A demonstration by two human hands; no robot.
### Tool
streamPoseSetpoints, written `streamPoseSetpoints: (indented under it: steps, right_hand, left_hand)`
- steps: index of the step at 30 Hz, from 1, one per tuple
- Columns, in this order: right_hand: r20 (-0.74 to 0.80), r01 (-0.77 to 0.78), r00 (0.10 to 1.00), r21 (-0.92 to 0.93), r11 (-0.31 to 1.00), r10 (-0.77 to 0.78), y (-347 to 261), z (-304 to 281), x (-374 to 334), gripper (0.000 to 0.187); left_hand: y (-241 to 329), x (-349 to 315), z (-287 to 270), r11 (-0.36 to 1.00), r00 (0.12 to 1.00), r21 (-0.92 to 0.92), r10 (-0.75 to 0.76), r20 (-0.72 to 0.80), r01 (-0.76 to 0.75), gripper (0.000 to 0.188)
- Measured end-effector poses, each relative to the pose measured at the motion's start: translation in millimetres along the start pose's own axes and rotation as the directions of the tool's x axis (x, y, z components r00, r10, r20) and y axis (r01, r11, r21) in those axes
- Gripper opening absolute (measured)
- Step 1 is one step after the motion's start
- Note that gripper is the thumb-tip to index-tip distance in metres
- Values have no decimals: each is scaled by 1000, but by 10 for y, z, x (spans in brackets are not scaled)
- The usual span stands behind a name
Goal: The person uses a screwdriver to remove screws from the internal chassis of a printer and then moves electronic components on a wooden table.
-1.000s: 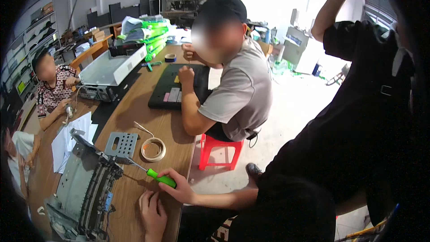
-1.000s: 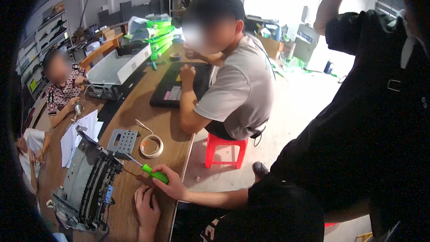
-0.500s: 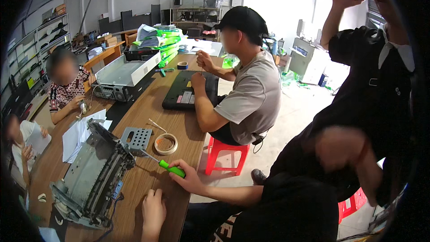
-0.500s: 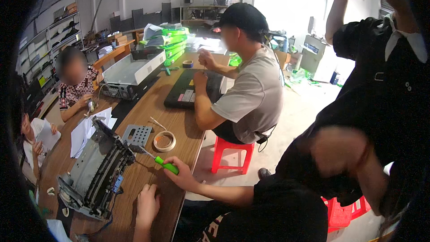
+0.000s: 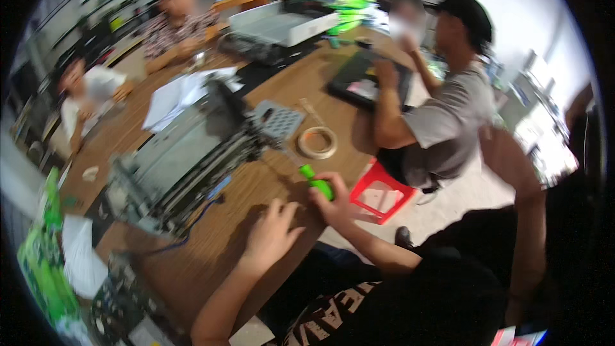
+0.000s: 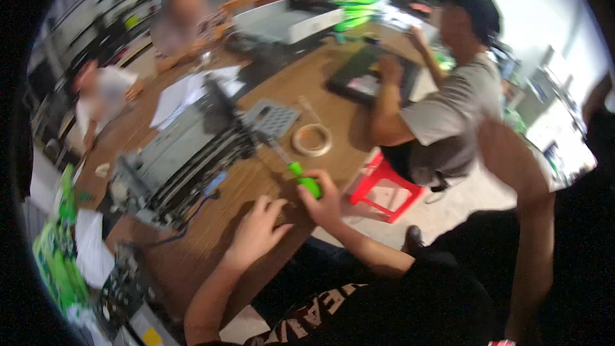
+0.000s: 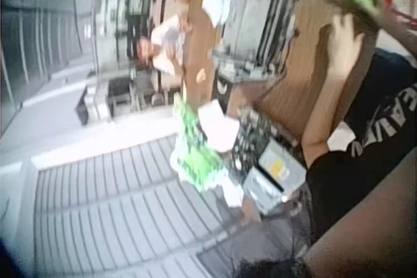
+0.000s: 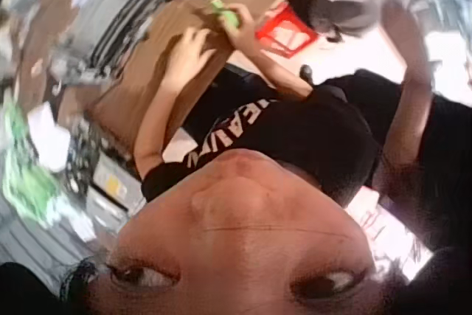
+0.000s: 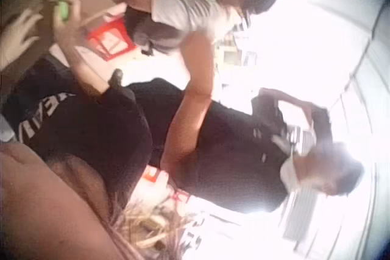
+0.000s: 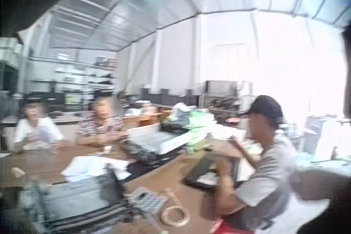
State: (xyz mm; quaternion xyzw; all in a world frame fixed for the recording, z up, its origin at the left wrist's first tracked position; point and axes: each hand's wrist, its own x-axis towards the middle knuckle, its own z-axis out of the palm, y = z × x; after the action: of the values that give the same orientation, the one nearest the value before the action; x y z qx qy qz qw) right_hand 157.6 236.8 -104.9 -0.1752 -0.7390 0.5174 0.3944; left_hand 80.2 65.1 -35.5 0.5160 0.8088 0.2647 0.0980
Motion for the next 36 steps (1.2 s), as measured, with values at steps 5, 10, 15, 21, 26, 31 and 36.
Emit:
streamPoseSetpoints:
  steps: [5,10,15,21,26,31,36]
  right_hand:
    - [71,-110,993,178,978,99,-131,183,6,21]
    - [114,-109,990,189,976,88,-53,157,-6,21]
    - [156,-177,977,210,961,146,-71,105,-20,22]
    - [166,-184,976,265,947,143,-23,93,-12,22]
    - [221,-230,960,277,933,171,-29,75,22,24]
    - [252,-330,936,383,863,246,-114,44,72,27]
    - [457,-431,847,288,855,272,-71,-146,141,30]
  left_hand:
    - [-270,-75,275,999,998,52,11,-56,-8,31]
    - [-386,-34,322,998,997,-38,-48,-68,45,21]
    - [-448,-26,340,986,987,-151,-85,-135,64,16]
    - [-426,1,352,990,958,-143,-46,-283,5,18]
    - [-454,85,247,760,900,-648,-316,-299,51,19]
    - [-638,122,197,514,864,-858,-428,-264,-7,18]
    - [-778,142,153,323,839,-946,-504,-203,-35,25]
